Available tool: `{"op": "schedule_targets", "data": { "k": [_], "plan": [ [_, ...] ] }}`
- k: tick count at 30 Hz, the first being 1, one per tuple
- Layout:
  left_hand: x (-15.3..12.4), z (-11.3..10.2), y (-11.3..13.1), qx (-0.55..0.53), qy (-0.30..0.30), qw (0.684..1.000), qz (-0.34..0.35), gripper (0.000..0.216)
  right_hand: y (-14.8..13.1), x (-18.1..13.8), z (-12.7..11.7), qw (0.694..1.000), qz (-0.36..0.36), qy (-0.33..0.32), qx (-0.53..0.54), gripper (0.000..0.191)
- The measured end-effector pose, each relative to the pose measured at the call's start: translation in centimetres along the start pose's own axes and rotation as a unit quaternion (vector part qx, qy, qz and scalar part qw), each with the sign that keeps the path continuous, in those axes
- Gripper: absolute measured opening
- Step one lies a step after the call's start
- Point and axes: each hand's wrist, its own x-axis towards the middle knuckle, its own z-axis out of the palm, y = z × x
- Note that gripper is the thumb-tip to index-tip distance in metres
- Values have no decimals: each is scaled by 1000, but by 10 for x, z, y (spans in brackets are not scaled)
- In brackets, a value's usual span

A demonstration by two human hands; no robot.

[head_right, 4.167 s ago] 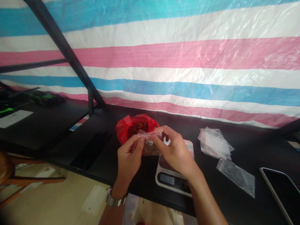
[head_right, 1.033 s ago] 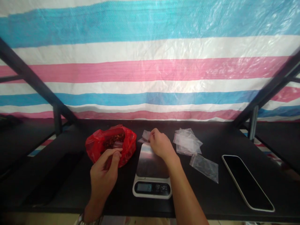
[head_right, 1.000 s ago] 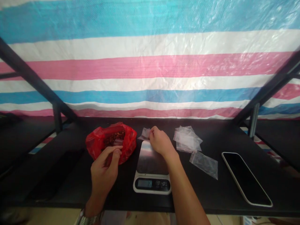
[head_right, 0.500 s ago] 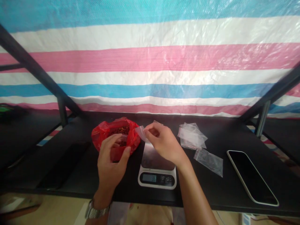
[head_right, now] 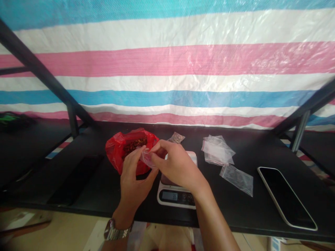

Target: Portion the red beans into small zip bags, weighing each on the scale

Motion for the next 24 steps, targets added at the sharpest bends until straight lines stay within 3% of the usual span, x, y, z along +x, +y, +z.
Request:
{"op": "schedule_targets", "data": {
  "k": [3, 6, 12, 14, 19, 24],
  "plan": [
    [1, -5, -1, -13, 16, 1000, -6, 46, -4, 0, -7, 1000, -19, 0, -10, 14],
    [1, -11, -5, -35, 39, 997, -58, 38, -6, -2, -25, 999, -31, 30, -15, 21],
    [-5, -16, -18, -69, 133, 976, -159, 38, -2, -14, -68, 962, -35, 256, -83, 27],
    [-5, -18, -21, -68, 145, 973, -167, 39, 2, -15, -72, 953, -26, 287, -97, 29],
    [2, -26, -25, -81, 217, 956, -179, 38, 15, -7, -65, 960, -3, 249, -129, 28],
    [9, -35, -33, -81, 311, 916, -241, 41, 19, 5, -36, 979, -1, 165, -118, 27]
  ]
}}
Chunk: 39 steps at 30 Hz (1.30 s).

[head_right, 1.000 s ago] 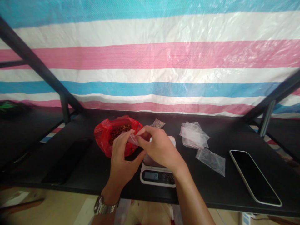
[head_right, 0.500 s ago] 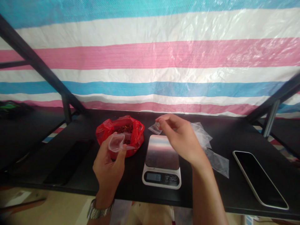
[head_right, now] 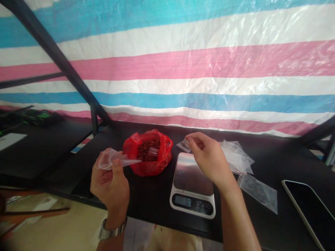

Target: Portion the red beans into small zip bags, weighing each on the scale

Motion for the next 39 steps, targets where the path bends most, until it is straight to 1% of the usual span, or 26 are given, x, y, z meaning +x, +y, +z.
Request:
{"op": "schedule_targets", "data": {
  "k": [1, 3, 4, 6, 9, 10, 12, 15, 18, 20, 22, 25, 28, 31, 33, 36, 39],
  "plan": [
    [2, -1, -1, 3, 9, 1000, -6, 43, -3, 0, 9, 1000, -7, -19, 5, 27],
    [4, -5, -4, 10, 8, 1000, -8, 43, -12, -1, 33, 998, -26, -60, -5, 24],
    [5, -7, -5, 16, 0, 1000, -2, 43, -17, 0, 48, 995, -36, -83, -30, 23],
    [6, -12, -7, 30, -28, 999, 25, 41, -26, 1, 79, 983, -56, -128, -120, 23],
    [10, -21, -7, 54, -95, 992, 61, 32, -33, 3, 121, 941, -61, -171, -285, 25],
    [12, -24, -7, 58, -126, 988, 62, 28, -33, 4, 131, 929, -55, -176, -320, 27],
    [16, -29, -6, 62, -190, 979, 51, 22, -32, 6, 143, 917, -44, -172, -357, 25],
    [24, -37, -3, 75, -252, 965, 26, 18, -29, 8, 147, 912, -36, -165, -375, 20],
    [31, -43, -2, 90, -298, 950, 0, 15, -26, 12, 143, 910, -42, -172, -376, 25],
    [34, -47, -2, 98, -342, 935, -19, 14, -25, 14, 141, 904, -51, -185, -383, 26],
    [35, -49, -3, 107, -389, 915, -34, 15, -22, 15, 138, 897, -58, -198, -391, 22],
    [34, -51, -3, 114, -443, 888, -52, 17, -20, 15, 130, 898, -63, -194, -390, 24],
    [33, -51, 1, 104, -471, 873, -74, 18, -22, 13, 120, 895, -76, -190, -395, 26],
    [32, -50, 9, 82, -506, 852, -111, 15, -27, 10, 114, 882, -89, -201, -417, 28],
    [31, -49, 13, 69, -522, 840, -129, 14, -28, 8, 113, 874, -95, -215, -425, 33],
    [28, -46, 17, 54, -525, 839, -133, 15, -26, 9, 112, 871, -99, -229, -424, 39],
    [27, -45, 19, 43, -520, 843, -130, 14, -22, 12, 109, 875, -97, -216, -421, 41]
  ]
}}
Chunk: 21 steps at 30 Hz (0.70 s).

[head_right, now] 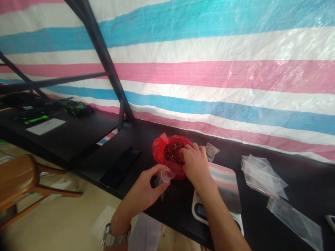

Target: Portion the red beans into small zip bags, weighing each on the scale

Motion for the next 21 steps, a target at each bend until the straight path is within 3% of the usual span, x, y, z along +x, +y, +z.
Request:
{"op": "schedule_targets", "data": {
  "k": [12, 21],
  "plan": [
    [1, 3, -5, -35, -12, 999, -30, 16, -3, -1, -5, 999, -12, -32, 18, 45],
    [0, 1, -24, -188, 5, 981, -36, 28, -12, -2, -4, 996, -37, -51, 59, 44]
  ]
}}
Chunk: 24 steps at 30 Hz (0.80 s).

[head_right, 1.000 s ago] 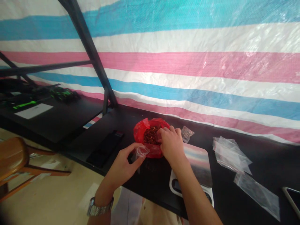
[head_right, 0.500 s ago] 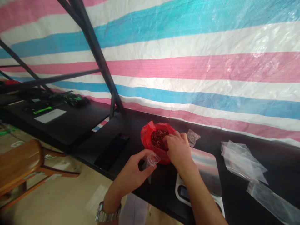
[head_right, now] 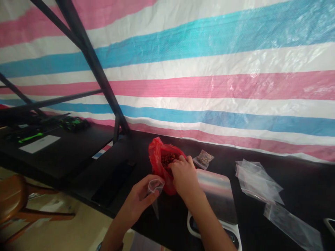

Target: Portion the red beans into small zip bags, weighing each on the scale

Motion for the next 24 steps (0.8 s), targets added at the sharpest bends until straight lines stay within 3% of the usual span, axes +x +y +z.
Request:
{"op": "schedule_targets", "data": {
  "k": [5, 8, 10, 13, 16, 20, 24],
  "plan": [
    [3, -5, -11, -96, 81, 992, 20, 48, 6, 3, 13, 989, 15, 30, 142, 55],
    [4, -10, -13, -144, 127, 981, 21, 50, 11, 3, 15, 979, 43, 50, 194, 50],
    [4, -14, -13, -158, 135, 978, 13, 50, 13, 2, 11, 981, 61, 64, 173, 45],
    [1, -21, -10, -133, 129, 983, -13, 50, 10, -1, 4, 992, 79, 83, 56, 43],
    [-1, -19, -8, -105, 153, 983, -10, 48, 0, -2, 1, 995, 75, 64, -20, 39],
    [-1, -7, -8, -116, 171, 978, 0, 49, -14, 3, 9, 997, 59, 52, -14, 35],
    [4, 1, -8, -151, 163, 975, 4, 49, -14, 11, 22, 997, 29, 46, 62, 43]
  ]
}}
